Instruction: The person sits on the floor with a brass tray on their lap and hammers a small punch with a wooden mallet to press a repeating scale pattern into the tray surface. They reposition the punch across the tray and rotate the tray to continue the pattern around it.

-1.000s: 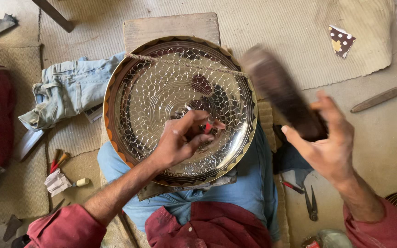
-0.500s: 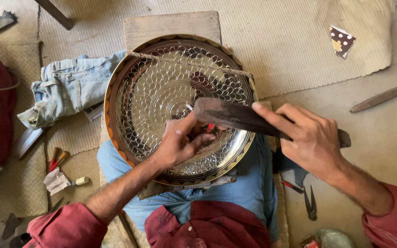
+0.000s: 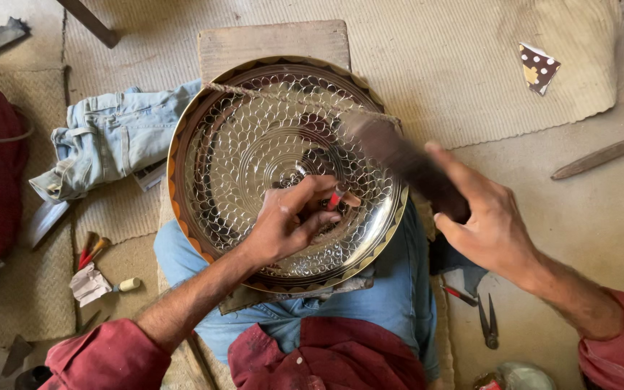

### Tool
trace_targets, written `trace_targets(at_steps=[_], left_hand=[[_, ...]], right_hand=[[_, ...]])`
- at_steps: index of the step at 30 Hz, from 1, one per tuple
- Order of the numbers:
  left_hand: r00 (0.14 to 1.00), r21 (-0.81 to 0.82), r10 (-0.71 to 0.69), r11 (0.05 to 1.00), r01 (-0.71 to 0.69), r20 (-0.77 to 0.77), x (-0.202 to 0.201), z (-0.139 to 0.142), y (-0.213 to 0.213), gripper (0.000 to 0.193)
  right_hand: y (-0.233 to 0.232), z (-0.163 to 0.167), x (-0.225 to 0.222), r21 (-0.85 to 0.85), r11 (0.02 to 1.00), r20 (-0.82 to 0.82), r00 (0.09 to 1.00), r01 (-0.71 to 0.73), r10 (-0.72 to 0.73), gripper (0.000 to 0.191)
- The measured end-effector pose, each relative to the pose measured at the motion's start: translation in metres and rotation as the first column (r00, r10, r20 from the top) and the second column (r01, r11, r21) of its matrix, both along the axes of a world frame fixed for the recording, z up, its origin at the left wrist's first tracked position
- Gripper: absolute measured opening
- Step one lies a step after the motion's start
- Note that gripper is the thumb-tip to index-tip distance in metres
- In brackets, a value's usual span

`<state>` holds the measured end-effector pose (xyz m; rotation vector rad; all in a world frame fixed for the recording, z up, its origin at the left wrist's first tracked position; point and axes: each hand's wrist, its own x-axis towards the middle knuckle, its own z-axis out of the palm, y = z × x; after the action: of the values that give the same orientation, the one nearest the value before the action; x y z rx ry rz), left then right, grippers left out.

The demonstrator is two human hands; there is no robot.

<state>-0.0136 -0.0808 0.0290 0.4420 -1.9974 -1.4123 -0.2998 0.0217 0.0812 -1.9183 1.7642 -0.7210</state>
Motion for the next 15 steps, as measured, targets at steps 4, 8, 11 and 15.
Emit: trace_targets(at_steps=[4, 8, 11, 15], left_hand=[[0.996, 0.012, 0.021, 1.000, -0.022, 0.086, 0.004, -0.011, 0.001, 0.042], [0.999, 0.028, 0.001, 1.000, -0.002, 0.033, 0.007, -0.015, 0.001, 0.041], [0.997, -0.006, 0.028, 1.000, -0.028, 0.078, 0.005, -0.015, 0.000, 0.040], [0.999, -0.037, 0.037, 0.999, -0.036, 0.025, 0.003, -0.013, 0.001, 0.040]], right_hand=[[-0.001, 0.001, -0.001, -0.121, 0.992, -0.216, 0.976, -0.045, 0.018, 0.084], [-0.002, 0.004, -0.001, -0.209, 0.975, -0.150, 0.988, -0.073, 0.042, 0.089], [-0.003, 0.003, -0.001, -0.137, 0.989, -0.220, 0.975, -0.051, 0.020, 0.084], [-0.002, 0.001, 0.000, -0.048, 0.996, 0.059, 0.996, 0.075, -0.072, 0.089]])
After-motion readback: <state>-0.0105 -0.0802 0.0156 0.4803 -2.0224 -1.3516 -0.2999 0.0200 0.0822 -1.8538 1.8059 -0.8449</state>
